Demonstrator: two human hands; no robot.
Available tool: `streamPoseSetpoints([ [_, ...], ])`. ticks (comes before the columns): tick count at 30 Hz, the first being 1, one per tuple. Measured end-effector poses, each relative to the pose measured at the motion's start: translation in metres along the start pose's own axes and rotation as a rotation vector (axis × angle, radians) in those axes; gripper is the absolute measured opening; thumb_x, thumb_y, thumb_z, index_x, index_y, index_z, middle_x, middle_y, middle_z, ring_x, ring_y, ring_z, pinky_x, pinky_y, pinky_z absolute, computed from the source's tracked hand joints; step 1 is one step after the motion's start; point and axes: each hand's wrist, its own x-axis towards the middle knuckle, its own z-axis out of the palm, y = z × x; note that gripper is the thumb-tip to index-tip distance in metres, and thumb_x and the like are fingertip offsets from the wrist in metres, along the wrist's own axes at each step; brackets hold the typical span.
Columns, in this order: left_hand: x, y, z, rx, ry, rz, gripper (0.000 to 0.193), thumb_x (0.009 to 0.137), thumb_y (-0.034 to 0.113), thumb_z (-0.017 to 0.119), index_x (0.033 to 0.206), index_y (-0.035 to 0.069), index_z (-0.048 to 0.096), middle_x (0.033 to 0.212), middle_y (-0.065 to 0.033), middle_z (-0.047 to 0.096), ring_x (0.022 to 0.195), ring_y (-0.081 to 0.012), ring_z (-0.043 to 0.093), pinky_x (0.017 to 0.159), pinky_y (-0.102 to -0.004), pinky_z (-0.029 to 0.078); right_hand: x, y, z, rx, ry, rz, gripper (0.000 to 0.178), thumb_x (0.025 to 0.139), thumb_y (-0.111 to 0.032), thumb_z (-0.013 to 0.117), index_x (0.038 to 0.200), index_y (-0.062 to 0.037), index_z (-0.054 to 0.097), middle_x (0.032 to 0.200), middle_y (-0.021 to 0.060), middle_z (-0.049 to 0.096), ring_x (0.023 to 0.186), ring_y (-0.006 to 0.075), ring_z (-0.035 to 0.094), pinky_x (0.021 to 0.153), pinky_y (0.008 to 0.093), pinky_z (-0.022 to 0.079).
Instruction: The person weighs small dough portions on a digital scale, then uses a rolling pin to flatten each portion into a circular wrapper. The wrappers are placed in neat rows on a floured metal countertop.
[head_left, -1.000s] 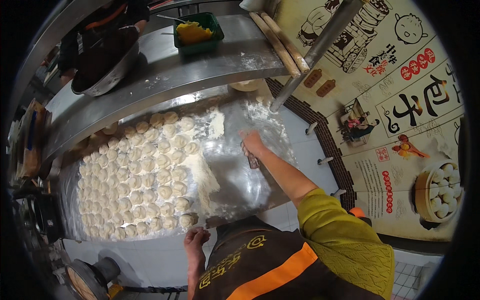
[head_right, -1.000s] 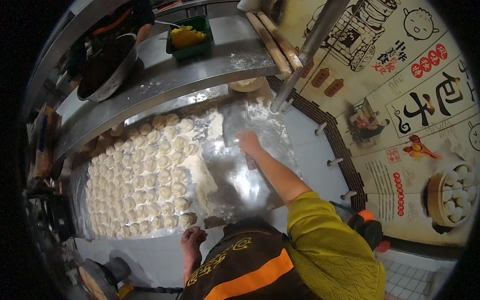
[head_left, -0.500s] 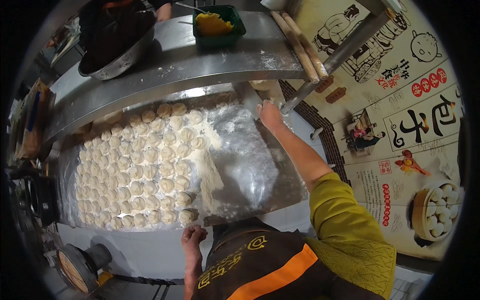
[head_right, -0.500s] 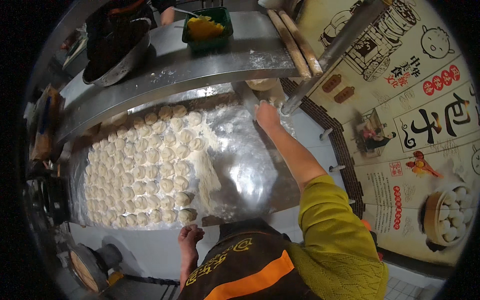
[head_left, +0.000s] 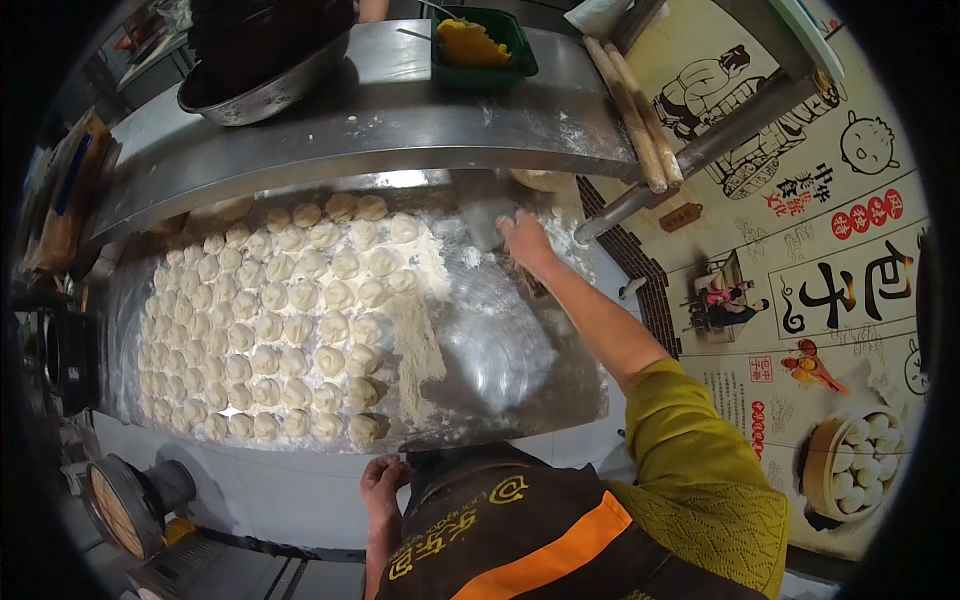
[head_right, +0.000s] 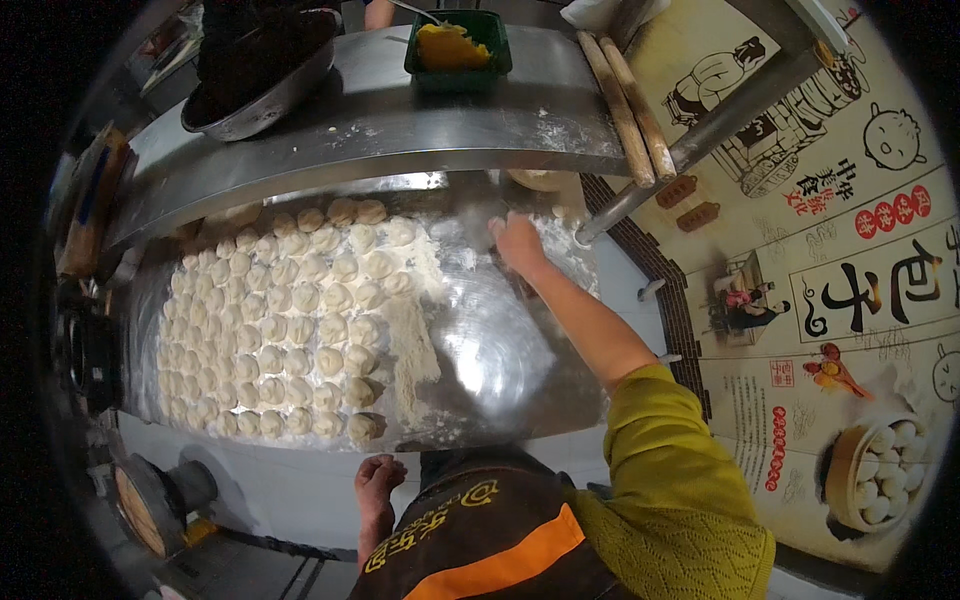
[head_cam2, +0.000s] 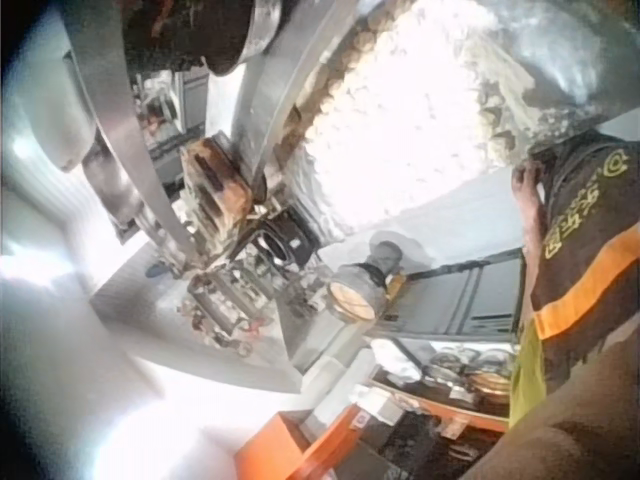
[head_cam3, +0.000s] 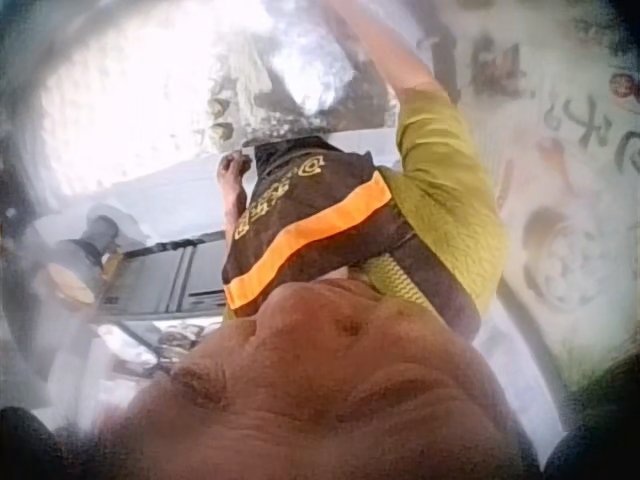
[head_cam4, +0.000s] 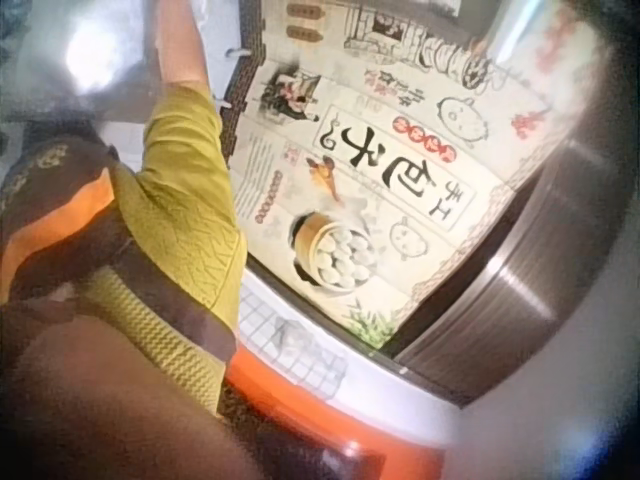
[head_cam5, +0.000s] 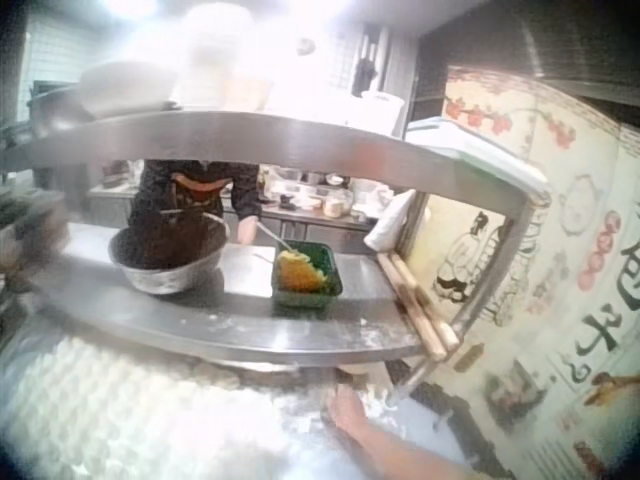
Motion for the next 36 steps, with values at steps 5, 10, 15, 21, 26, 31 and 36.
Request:
streamPoseSetpoints([
  [5, -0.004, -0.012, -0.003, -0.073, 0.058, -0.011, 0.01, 0.082, 0.01, 0.057, 0.087, 0.001, 0.056, 0.073, -0.0077, 0.059, 0.065, -0.0164, 0.057, 0.065, -0.0284, 0.048, 0.065, 0.012, 0.01, -0.455, 0.398, -0.223, 0.025, 0.08, -0.018, 0.048, 0.09, 0.0025, 0.059, 0.086, 0.0211, 0.062, 0.084, 0.0363, 0.061, 0.07, 0.0434, 0.049],
  [10, -0.014, -0.012, -0.003, -0.063, 0.133, -0.032, 0.011, 0.082, 0.01, 0.057, 0.089, 0.001, 0.055, 0.075, -0.0087, 0.059, 0.066, -0.0179, 0.058, 0.064, -0.0284, 0.048, 0.107, 0.01, 0.014, -0.451, 0.213, -0.093, 0.034, 0.086, -0.027, 0.042, 0.095, 0.0021, 0.057, 0.087, 0.0226, 0.062, 0.073, 0.0329, 0.063, 0.066, 0.0432, 0.05],
  [15, 0.008, -0.09, -0.053, 0.181, 0.065, 0.22, 0.012, 0.081, 0.011, 0.057, 0.089, 0.001, 0.055, 0.075, -0.0087, 0.059, 0.066, -0.0185, 0.058, 0.063, -0.0289, 0.048, 0.129, 0.02, 0.023, -0.209, 0.259, -0.192, 0.036, 0.085, -0.029, 0.045, 0.104, -0.0006, 0.054, 0.078, 0.0188, 0.061, 0.055, 0.0273, 0.059, 0.058, 0.04, 0.049],
  [21, -0.019, -0.035, -0.005, -0.091, 0.151, -0.058, 0.013, 0.082, 0.013, 0.058, 0.089, 0.002, 0.056, 0.076, -0.009, 0.06, 0.067, -0.0183, 0.058, 0.063, -0.0295, 0.048, 0.124, 0.002, 0.026, -0.037, 0.092, -0.267, 0.045, 0.078, -0.036, 0.059, 0.102, 0.0007, 0.054, 0.066, 0.0119, 0.054, 0.047, 0.0178, 0.049, 0.049, 0.033, 0.044],
  [26, -0.019, -0.034, -0.006, -0.076, 0.155, -0.026, 0.013, 0.082, 0.013, 0.058, 0.089, 0.002, 0.056, 0.077, -0.0095, 0.06, 0.067, -0.0184, 0.058, 0.062, -0.0291, 0.048, 0.055, -0.032, -0.013, -0.2, -0.433, -0.011, 0.047, 0.079, -0.04, 0.06, 0.103, 0.0014, 0.055, 0.085, 0.0186, 0.061, 0.066, 0.0302, 0.06, 0.065, 0.0402, 0.046],
  [31, 0.01, -0.08, -0.042, 0.117, 0.035, 0.216, 0.012, 0.081, 0.012, 0.058, 0.088, 0.002, 0.055, 0.074, -0.0087, 0.058, 0.066, -0.0185, 0.057, 0.062, -0.0286, 0.047, 0.031, 0.028, -0.038, -0.333, 0.015, -0.361, 0.039, 0.081, -0.036, 0.057, 0.089, 0.0026, 0.06, 0.084, 0.024, 0.06, 0.064, 0.0394, 0.058, 0.061, 0.0455, 0.045],
  [36, 0.011, -0.066, -0.033, 0.127, 0.027, 0.218, 0.012, 0.081, 0.012, 0.059, 0.086, 0.002, 0.054, 0.073, -0.008, 0.056, 0.065, -0.0182, 0.056, 0.063, -0.0284, 0.046, 0.036, 0.036, -0.047, -0.595, 0.177, -0.302, 0.031, 0.082, -0.027, 0.053, 0.076, 0.0019, 0.062, 0.074, 0.0225, 0.061, 0.07, 0.0378, 0.06, 0.067, 0.0456, 0.047],
])
